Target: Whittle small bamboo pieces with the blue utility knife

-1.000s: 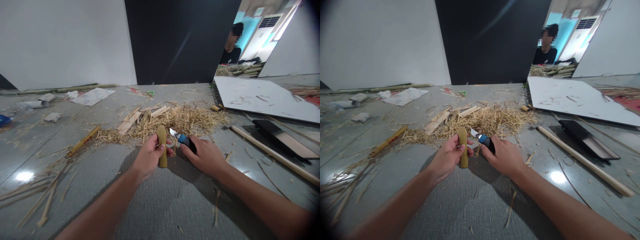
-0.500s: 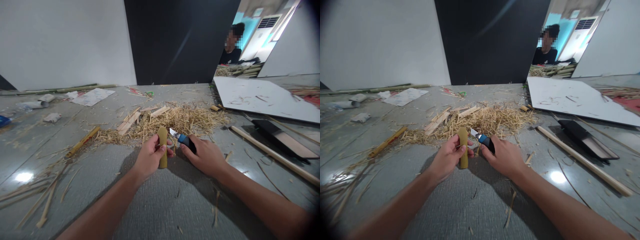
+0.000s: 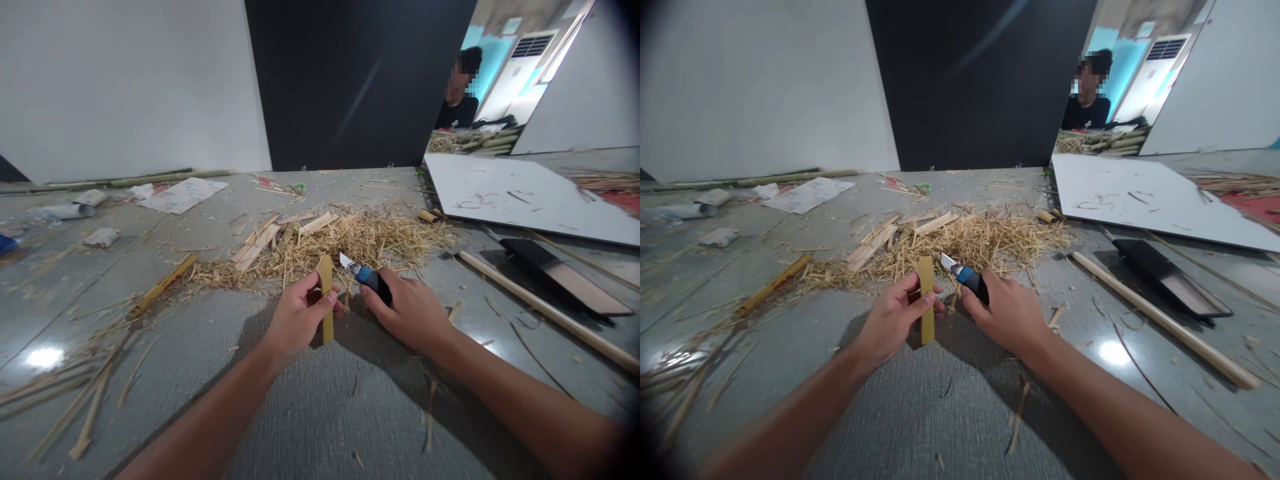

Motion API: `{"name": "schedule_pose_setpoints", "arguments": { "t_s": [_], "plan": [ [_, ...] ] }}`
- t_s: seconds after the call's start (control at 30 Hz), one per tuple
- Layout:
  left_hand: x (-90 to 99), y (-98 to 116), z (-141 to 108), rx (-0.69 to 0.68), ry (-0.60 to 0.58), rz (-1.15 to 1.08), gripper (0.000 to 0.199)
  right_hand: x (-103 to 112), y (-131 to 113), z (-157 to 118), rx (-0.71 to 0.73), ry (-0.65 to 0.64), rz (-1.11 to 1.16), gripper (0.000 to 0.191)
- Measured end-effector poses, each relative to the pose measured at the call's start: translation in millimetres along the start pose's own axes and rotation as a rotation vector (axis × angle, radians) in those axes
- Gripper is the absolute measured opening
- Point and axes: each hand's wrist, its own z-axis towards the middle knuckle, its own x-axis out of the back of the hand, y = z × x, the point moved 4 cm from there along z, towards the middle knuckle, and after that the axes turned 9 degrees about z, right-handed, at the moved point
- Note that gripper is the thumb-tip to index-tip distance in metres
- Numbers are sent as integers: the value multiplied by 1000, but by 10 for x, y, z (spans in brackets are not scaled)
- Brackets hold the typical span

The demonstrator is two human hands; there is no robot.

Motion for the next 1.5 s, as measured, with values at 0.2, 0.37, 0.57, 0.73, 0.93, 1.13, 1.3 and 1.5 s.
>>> {"name": "schedule_pose_setpoints", "arguments": {
  "t_s": [0.2, 0.37, 0.57, 0.73, 0.93, 1.13, 1.3, 1.5],
  "plan": [
    [34, 79, -49, -22, 16, 202, 46, 14, 3, -6, 15, 14, 24, 36],
    [88, 123, -40, -155, 137, 362, 66, 42, -19, -26, 87, 49, 79, 34],
    [40, 23, -28, -209, 30, 414, 63, 22, -60, -59, 248, 4, 109, 33],
    [49, -33, -45, -206, 8, 362, 65, 33, -102, -76, 318, -65, 108, 33],
    [58, -46, -54, -181, 10, 378, 61, 32, -144, -102, 372, -146, 134, 31],
    [7, -2, -79, -173, -70, 278, 55, 57, -141, -116, 451, -109, 223, 29],
    [-1, -9, -81, -176, -91, 291, 55, 58, -135, -116, 423, -114, 187, 30],
    [16, 13, -86, -187, -48, 386, 43, 45, -152, -118, 426, -163, 149, 30]
  ]
}}
